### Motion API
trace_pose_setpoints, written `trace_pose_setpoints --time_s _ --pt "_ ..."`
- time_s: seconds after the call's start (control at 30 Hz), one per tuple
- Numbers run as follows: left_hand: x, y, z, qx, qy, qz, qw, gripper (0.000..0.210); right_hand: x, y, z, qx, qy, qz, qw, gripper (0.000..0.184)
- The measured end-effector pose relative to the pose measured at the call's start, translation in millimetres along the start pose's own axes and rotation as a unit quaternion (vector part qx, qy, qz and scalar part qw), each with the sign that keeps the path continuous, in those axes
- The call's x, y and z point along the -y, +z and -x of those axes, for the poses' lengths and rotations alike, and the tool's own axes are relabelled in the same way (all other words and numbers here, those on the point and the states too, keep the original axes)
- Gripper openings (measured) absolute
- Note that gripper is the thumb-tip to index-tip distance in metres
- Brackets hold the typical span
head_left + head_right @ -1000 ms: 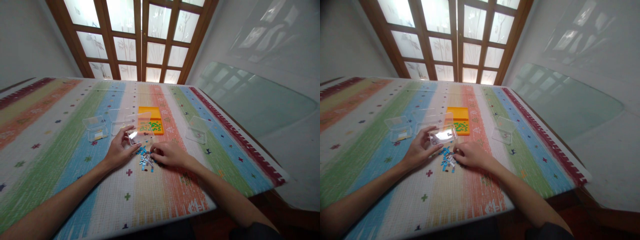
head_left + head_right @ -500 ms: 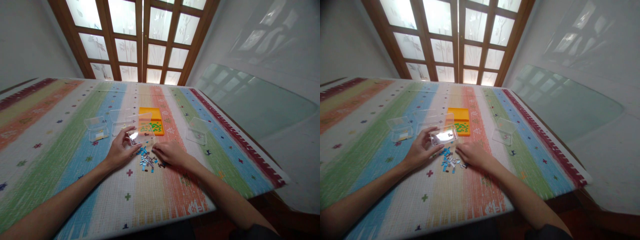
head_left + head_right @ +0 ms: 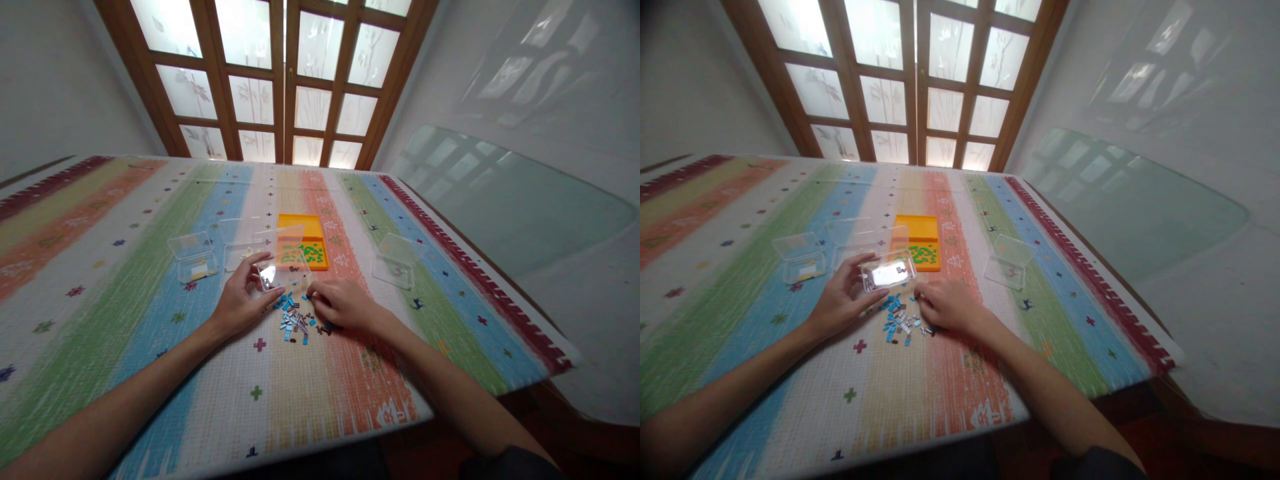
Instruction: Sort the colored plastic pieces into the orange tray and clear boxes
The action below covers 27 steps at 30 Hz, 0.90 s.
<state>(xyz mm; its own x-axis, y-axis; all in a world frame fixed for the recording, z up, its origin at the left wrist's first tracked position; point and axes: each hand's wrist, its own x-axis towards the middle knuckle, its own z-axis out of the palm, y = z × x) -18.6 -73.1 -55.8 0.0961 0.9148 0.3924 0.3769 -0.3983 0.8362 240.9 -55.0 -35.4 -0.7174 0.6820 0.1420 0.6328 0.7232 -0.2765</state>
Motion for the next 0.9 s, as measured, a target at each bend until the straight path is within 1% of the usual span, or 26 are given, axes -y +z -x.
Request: trace_pose_setpoints --time_s 0.1,0.3,0.57,0.73,0.9 --pt "0.9 0.3 -0.3 0.004 0.003 0.005 1.0 0.066 0.0 0.6 0.1 -0.01 0.002 -0.01 1.0 0.023" --pt "3.0 0.8 -1.0 0.009 0.003 0.01 1.0 0.067 3.2 1.6 -1.0 0.006 -0.003 -0.011 1.0 0.023" --pt "4.0 1.3 -0.9 0.012 0.002 0.019 1.0 0.067 4.4 1.1 -1.3 0.015 0.013 -0.011 1.0 0.02" --pt "3.9 0.3 -0.7 0.012 0.0 0.01 1.0 0.068 0.5 0.0 -0.5 0.002 0.0 -0.019 1.0 0.022" --pt "3.4 -0.4 -0.2 0.014 -0.007 0.011 1.0 0.069 -2.9 3.1 -0.8 -0.002 0.008 -0.003 1.0 0.021"
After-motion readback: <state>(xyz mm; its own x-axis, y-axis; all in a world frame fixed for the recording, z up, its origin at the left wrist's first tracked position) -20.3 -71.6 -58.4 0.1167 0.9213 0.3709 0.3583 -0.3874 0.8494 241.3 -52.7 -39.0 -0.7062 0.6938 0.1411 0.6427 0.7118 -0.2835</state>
